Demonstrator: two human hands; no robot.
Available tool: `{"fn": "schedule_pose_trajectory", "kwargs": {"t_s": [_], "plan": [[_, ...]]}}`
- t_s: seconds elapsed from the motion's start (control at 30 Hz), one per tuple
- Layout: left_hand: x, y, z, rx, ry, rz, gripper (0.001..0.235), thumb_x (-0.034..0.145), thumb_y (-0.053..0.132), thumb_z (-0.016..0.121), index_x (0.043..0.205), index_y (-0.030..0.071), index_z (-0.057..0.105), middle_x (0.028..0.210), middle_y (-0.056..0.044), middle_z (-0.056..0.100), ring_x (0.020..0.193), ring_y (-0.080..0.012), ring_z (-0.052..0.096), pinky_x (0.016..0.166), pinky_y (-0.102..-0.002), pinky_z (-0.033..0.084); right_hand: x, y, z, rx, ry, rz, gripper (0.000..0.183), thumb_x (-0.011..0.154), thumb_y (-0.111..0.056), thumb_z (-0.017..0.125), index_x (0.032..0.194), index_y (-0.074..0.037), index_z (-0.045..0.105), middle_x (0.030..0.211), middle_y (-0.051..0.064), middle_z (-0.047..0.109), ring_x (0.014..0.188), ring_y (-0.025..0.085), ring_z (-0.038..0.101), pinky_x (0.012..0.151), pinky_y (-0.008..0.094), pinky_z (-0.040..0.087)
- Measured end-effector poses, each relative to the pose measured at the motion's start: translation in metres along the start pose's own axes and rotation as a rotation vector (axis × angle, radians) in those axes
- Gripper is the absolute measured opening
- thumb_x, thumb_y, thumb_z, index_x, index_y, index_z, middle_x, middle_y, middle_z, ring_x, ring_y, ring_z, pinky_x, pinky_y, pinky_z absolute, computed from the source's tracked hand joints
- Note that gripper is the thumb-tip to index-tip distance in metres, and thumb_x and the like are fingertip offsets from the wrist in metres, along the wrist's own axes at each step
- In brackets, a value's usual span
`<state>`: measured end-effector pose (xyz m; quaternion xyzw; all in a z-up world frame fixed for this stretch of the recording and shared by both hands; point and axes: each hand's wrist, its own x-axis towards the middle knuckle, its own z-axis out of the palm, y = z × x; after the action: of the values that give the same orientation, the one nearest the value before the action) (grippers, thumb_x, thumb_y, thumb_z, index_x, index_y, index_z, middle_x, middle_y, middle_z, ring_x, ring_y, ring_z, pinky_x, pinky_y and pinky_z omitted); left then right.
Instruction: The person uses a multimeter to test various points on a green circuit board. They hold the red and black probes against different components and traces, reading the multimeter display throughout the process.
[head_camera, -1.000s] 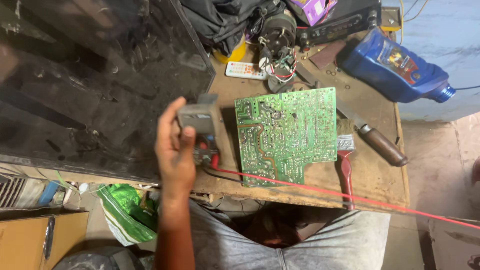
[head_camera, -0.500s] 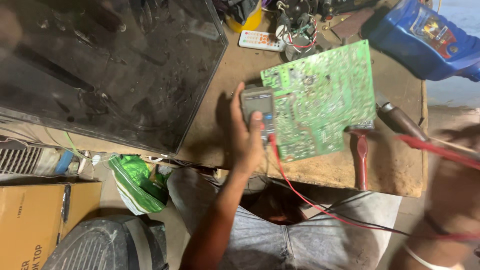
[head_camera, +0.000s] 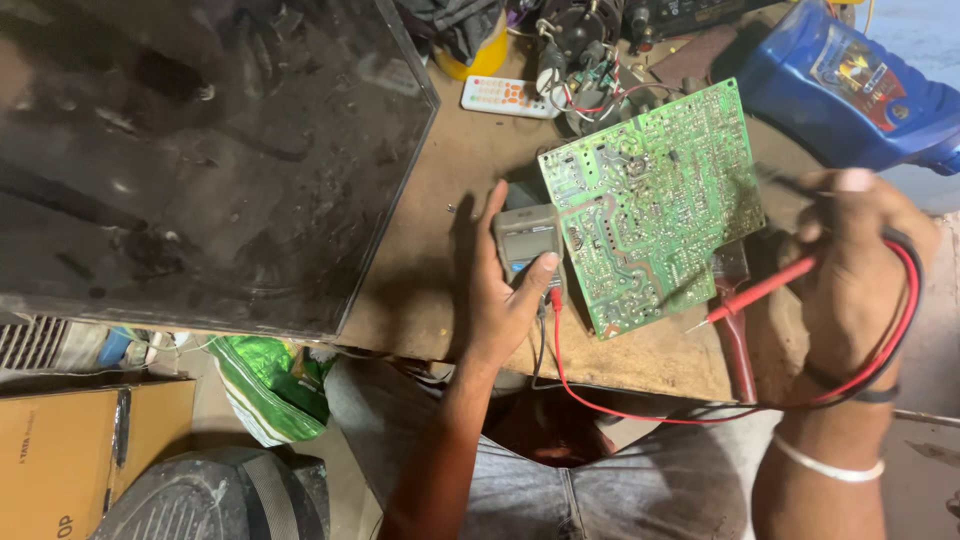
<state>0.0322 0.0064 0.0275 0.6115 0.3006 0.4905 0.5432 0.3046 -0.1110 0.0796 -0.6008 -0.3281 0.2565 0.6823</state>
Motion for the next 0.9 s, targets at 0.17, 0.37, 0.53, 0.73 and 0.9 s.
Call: {"fn": "schedule_pose_trajectory", "kwargs": {"t_s": [0.17, 0.37, 0.53, 0.73, 0.9], "plan": [[0.0, 0.0, -0.002, -0.042, 0.05, -0.038, 0.08, 0.096, 0.005, 0.069, 0.164, 0.003, 0.026, 0.145, -0.015, 0.056, 0.129, -0.0206, 0.059, 0.112, -0.034, 0.05, 0.037, -0.003, -0.008, -0.07, 0.002, 0.229, 0.047, 0.104, -0.024, 0.048, 0.142, 0.001, 0.056, 0.068, 0.001, 0.051, 0.056, 0.014, 0.049, 0.053, 0.03, 0.044], [-0.002, 0.0, -0.001, -0.143, 0.007, -0.025, 0.093, 0.084, -0.009, 0.058, 0.165, 0.004, 0.015, 0.154, -0.014, 0.045, 0.135, -0.022, 0.054, 0.114, -0.034, 0.046, 0.046, 0.024, -0.031, 0.281, -0.23, 0.503, 0.053, 0.11, -0.032, 0.042, 0.142, 0.007, 0.058, 0.068, 0.002, 0.05, 0.055, 0.017, 0.049, 0.055, 0.031, 0.046], [-0.001, -0.005, -0.002, -0.195, -0.013, -0.098, 0.091, 0.088, -0.011, 0.053, 0.167, 0.004, 0.01, 0.154, -0.016, 0.047, 0.139, -0.0226, 0.053, 0.115, -0.034, 0.044, 0.039, 0.039, -0.041, 0.378, -0.251, 0.533, 0.055, 0.109, -0.034, 0.043, 0.145, 0.007, 0.053, 0.078, 0.007, 0.061, 0.059, 0.02, 0.057, 0.056, 0.031, 0.05], [-0.001, -0.017, -0.009, -0.225, 0.07, -0.08, 0.09, 0.085, -0.009, 0.053, 0.166, 0.001, 0.014, 0.155, -0.015, 0.046, 0.138, -0.0216, 0.053, 0.116, -0.033, 0.043, 0.007, 0.031, -0.023, 0.614, -0.181, 0.652, 0.044, 0.116, -0.029, 0.048, 0.144, 0.005, 0.045, 0.085, 0.006, 0.063, 0.07, 0.016, 0.064, 0.059, 0.028, 0.053], [0.004, -0.018, -0.031, -0.189, 0.014, -0.178, 0.092, 0.081, -0.007, 0.054, 0.165, 0.0, 0.018, 0.148, -0.014, 0.049, 0.129, -0.0196, 0.054, 0.109, -0.032, 0.045, -0.053, 0.002, -0.004, 0.419, -0.262, 0.533, 0.06, 0.107, -0.033, 0.047, 0.158, -0.002, 0.049, 0.07, 0.008, 0.062, 0.044, 0.015, 0.05, 0.039, 0.027, 0.043]]}}
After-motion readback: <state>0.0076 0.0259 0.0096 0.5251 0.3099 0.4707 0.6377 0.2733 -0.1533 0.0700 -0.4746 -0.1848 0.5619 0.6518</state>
